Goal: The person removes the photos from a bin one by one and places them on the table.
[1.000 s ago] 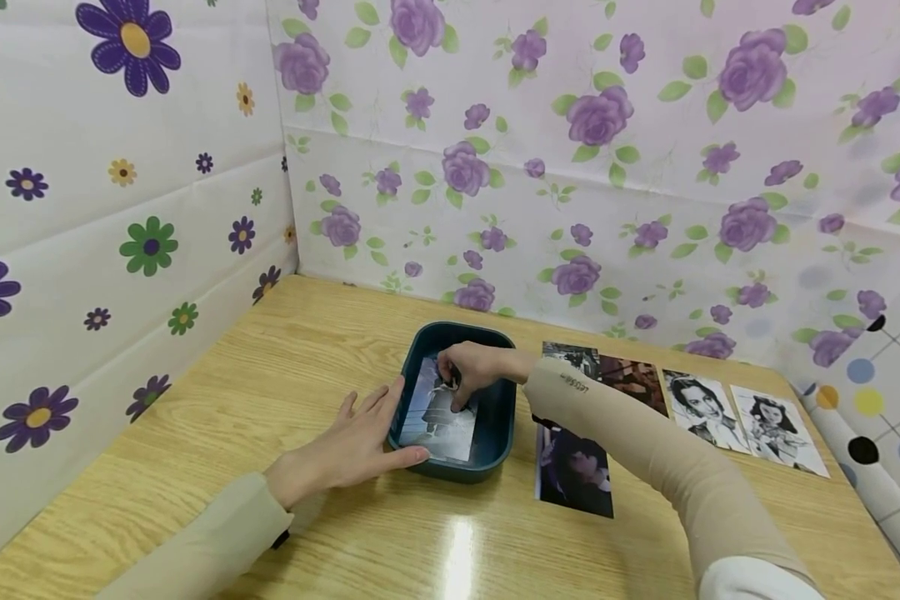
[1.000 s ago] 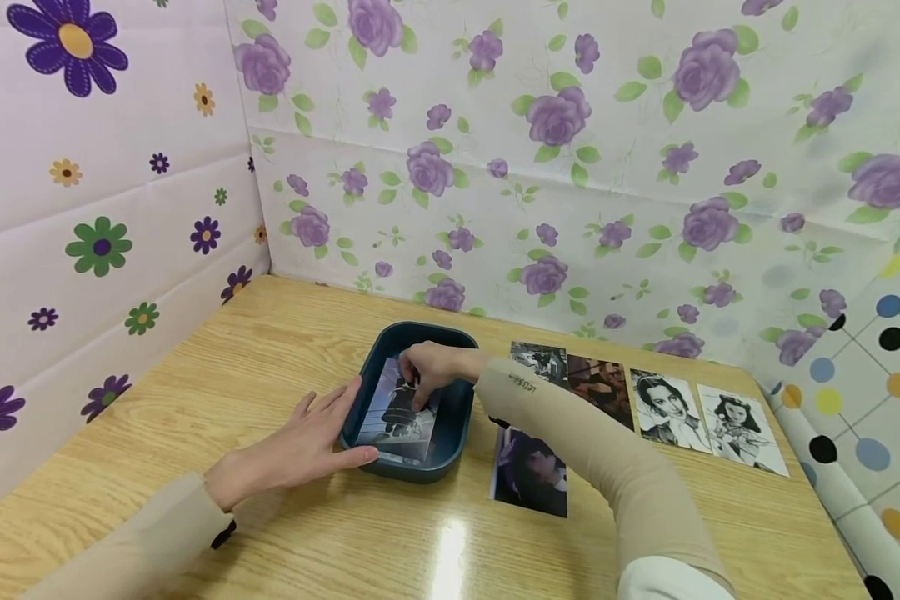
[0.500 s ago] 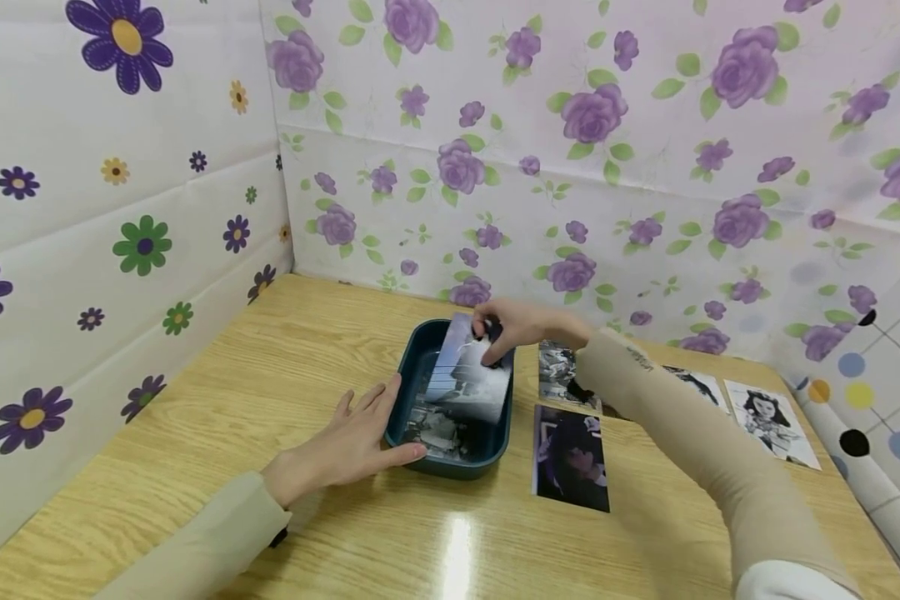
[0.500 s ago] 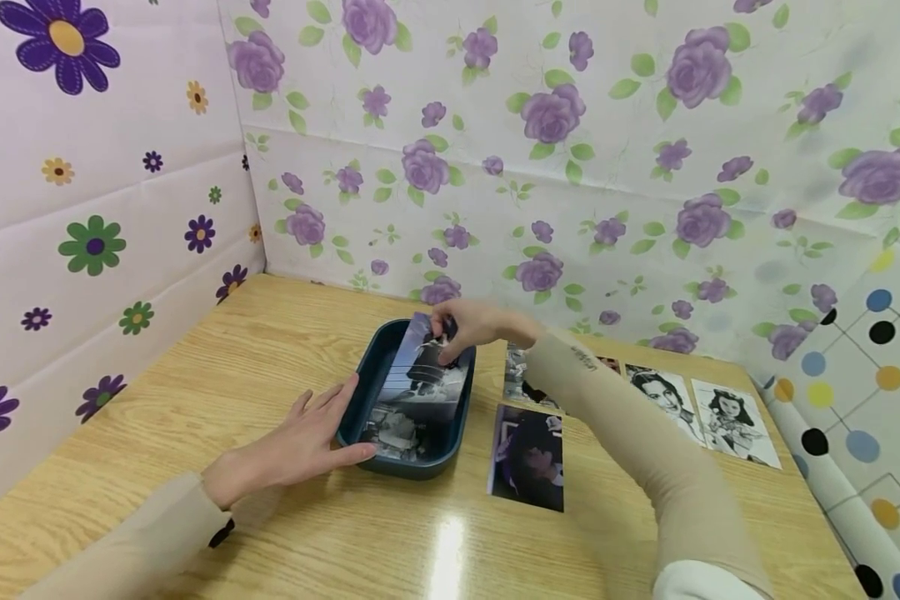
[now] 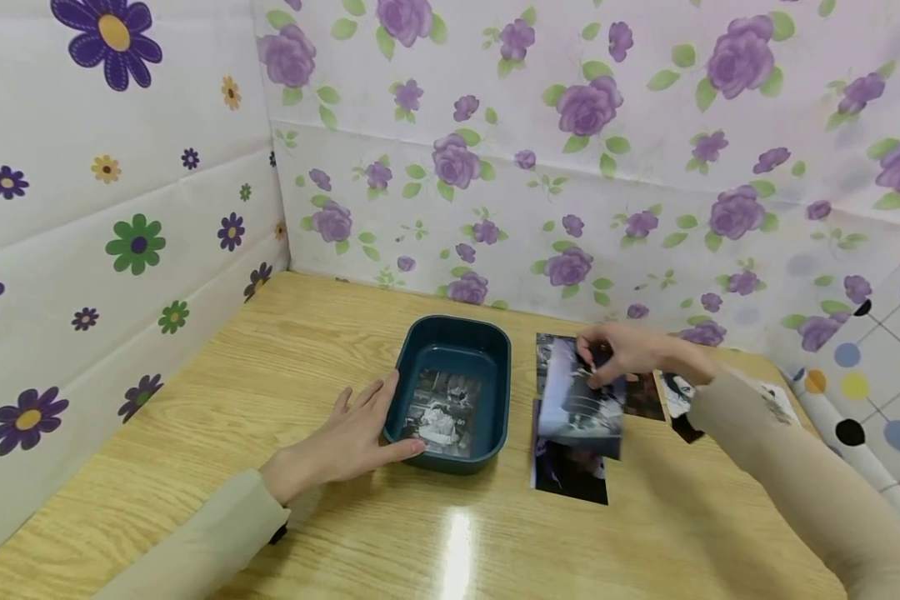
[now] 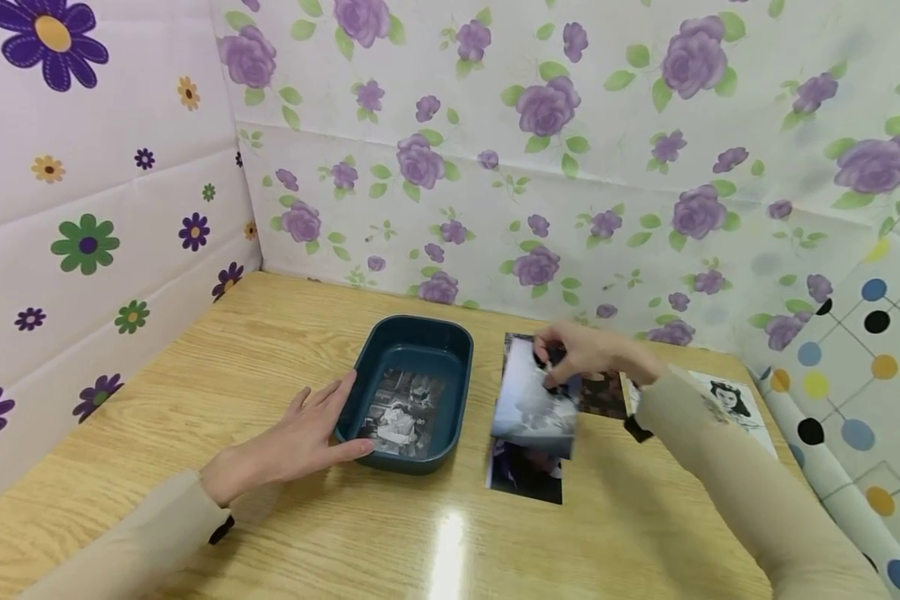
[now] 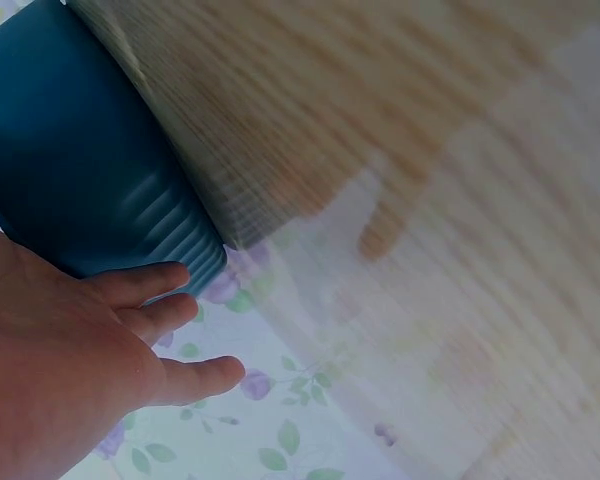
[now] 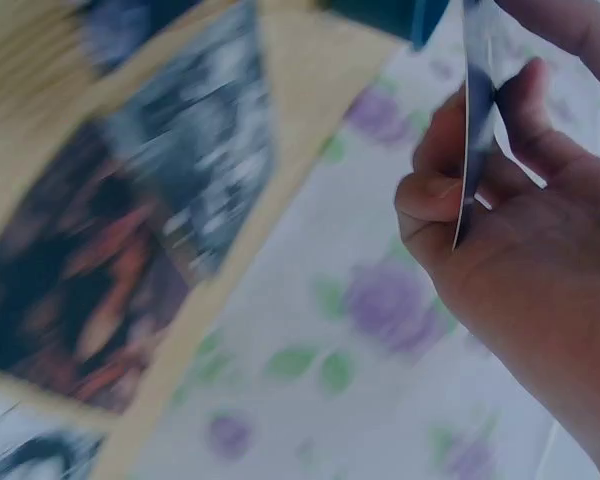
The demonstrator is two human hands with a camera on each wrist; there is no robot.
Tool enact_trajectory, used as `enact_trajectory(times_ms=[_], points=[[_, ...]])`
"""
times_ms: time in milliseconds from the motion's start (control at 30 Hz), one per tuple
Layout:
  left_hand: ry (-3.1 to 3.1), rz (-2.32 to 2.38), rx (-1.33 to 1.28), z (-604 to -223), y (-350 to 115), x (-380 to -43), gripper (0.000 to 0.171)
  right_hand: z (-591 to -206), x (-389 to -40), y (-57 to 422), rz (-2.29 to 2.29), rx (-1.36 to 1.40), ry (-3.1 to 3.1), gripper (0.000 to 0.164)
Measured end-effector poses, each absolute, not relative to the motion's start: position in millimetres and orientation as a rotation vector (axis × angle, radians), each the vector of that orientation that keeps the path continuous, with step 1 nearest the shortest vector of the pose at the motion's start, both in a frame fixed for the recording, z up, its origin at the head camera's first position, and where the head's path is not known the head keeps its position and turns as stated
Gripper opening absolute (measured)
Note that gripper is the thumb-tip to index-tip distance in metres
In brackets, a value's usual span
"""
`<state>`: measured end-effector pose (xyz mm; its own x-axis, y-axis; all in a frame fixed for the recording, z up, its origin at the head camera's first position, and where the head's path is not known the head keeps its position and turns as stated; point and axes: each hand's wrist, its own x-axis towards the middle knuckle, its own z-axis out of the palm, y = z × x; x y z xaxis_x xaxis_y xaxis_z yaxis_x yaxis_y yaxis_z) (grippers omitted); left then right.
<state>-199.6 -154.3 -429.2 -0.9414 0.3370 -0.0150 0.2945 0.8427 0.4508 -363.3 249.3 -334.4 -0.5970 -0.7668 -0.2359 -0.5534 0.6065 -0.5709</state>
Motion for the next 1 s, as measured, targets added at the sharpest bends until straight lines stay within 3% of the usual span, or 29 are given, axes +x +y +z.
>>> enact_trajectory(times_ms=[400, 633, 1000], points=[[2.930, 0.707, 0.518, -431, -154, -200, 0.107, -379, -328, 342, -0.655, -0.940, 2.203, 0.043], [2.943, 0.712, 0.511, -430, -154, -202, 0.107, -397, -328, 342, -0.552, -0.844, 2.300, 0.038], [2.941, 0.711, 0.504, -430, -153, -201, 0.108, -411, -322, 329, -0.353, -0.942, 2.551, 0.030]])
